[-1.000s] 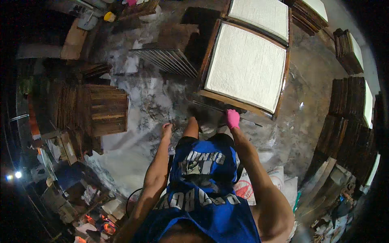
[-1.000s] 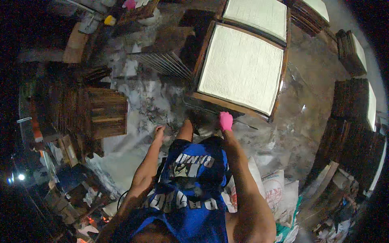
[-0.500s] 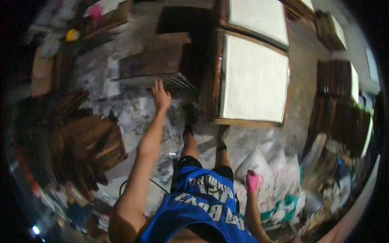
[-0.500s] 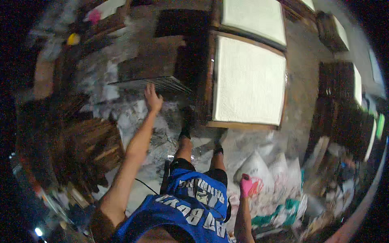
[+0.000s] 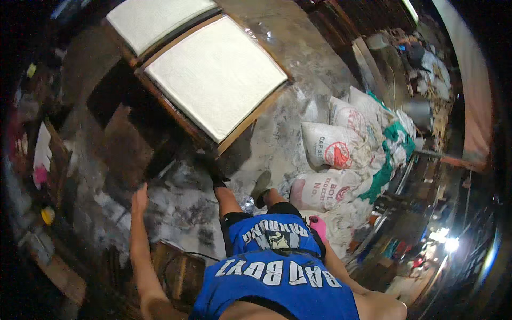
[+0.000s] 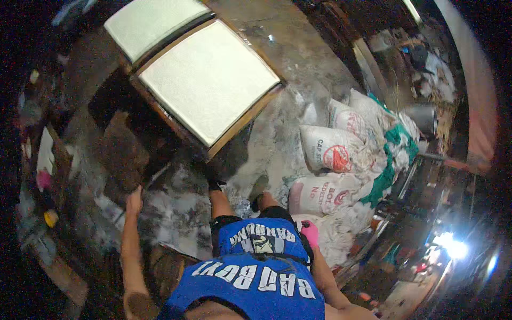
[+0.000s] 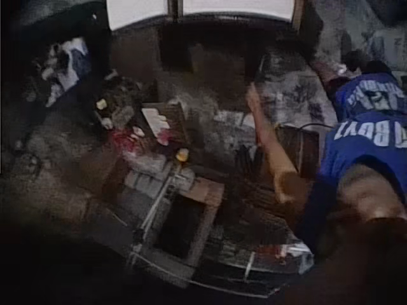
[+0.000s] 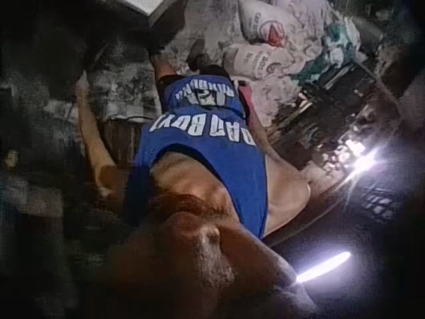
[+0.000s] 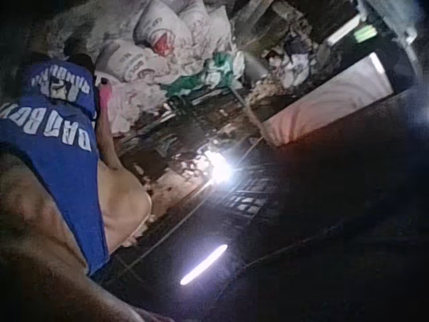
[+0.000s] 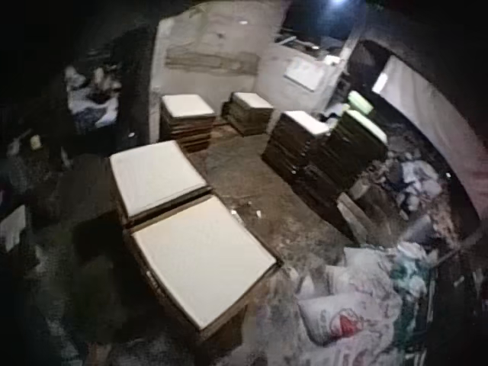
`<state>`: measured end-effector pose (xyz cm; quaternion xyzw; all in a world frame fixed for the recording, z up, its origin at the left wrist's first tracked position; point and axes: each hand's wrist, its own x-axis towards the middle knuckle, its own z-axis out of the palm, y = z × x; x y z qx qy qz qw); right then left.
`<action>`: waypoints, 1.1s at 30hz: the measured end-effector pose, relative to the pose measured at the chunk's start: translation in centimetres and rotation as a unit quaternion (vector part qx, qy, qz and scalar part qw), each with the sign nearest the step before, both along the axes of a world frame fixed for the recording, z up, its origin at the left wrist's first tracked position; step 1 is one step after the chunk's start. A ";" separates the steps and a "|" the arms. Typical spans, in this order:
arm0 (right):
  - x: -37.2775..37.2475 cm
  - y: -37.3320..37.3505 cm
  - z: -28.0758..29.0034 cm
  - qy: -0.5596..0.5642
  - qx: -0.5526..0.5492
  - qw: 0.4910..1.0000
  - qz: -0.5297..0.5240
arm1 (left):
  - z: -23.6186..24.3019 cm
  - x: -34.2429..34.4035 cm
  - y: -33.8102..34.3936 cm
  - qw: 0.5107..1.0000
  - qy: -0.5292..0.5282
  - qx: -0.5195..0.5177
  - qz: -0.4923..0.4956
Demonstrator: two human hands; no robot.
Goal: The person prepares blocks of tofu by placing a slatted grate over a mold and cutting into the white tofu substance with a small tool while wearing a pink glove.
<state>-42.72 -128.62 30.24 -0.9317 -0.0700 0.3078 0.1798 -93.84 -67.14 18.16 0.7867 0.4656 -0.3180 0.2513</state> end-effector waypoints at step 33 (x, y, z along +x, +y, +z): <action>20.8 -8.6 -7.7 -0.164 0.254 0.942 -0.148 | 24.1 48.2 -18.4 0.914 -0.267 0.089 -0.293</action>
